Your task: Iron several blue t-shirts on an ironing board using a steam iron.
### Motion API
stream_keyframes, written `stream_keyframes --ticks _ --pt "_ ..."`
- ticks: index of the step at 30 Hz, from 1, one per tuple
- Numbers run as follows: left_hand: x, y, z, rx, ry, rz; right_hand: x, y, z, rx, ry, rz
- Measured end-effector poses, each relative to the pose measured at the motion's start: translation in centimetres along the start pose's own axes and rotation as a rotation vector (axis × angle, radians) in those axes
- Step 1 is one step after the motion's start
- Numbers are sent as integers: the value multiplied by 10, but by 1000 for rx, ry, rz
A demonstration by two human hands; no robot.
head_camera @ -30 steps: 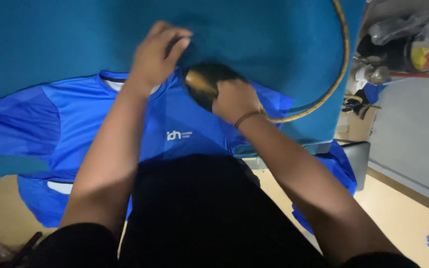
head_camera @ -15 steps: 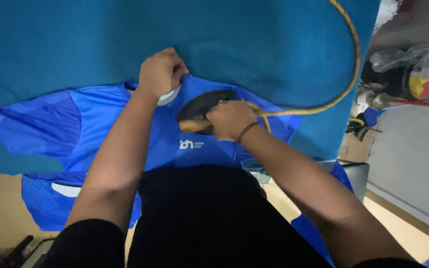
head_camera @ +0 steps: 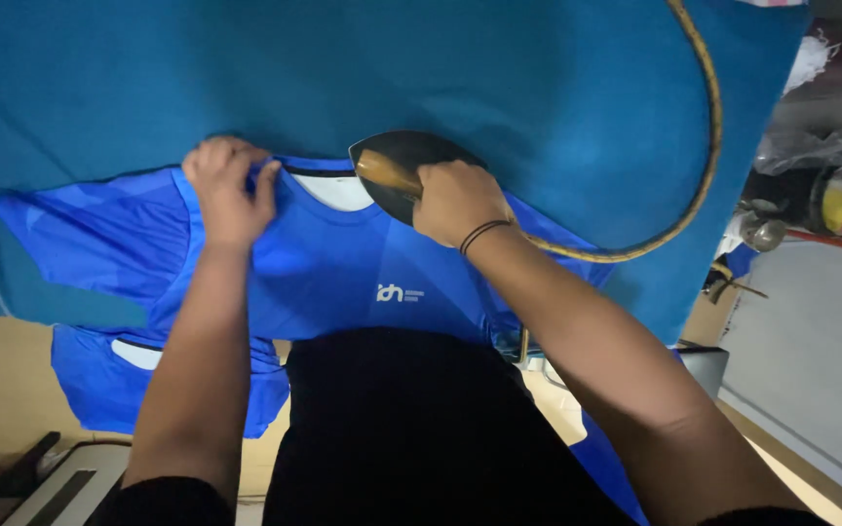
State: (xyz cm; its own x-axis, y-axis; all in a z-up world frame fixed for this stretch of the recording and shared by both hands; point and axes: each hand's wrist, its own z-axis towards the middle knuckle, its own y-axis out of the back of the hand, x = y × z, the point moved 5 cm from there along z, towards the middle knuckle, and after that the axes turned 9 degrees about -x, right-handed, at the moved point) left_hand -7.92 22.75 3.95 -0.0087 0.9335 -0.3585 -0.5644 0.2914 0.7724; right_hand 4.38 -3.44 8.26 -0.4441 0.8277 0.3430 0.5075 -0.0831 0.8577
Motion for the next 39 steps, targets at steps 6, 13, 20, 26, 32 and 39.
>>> stream_keyframes --ticks 6,13,20,26,32,39 --pt "30 -12 22 134 6 -176 16 2 0 104 278 -89" --pt "38 -12 29 157 13 -240 49 -6 8 89 477 -141" --pt "42 -13 38 122 18 -165 92 -16 14 172 646 -195" --pt "47 11 25 46 113 -138 121 -45 20 43 485 -106" --pt "111 110 -74 -579 546 399 137 -36 43 -96 174 21" --pt "197 141 -129 -273 868 400 134 -30 40 1 299 -84"
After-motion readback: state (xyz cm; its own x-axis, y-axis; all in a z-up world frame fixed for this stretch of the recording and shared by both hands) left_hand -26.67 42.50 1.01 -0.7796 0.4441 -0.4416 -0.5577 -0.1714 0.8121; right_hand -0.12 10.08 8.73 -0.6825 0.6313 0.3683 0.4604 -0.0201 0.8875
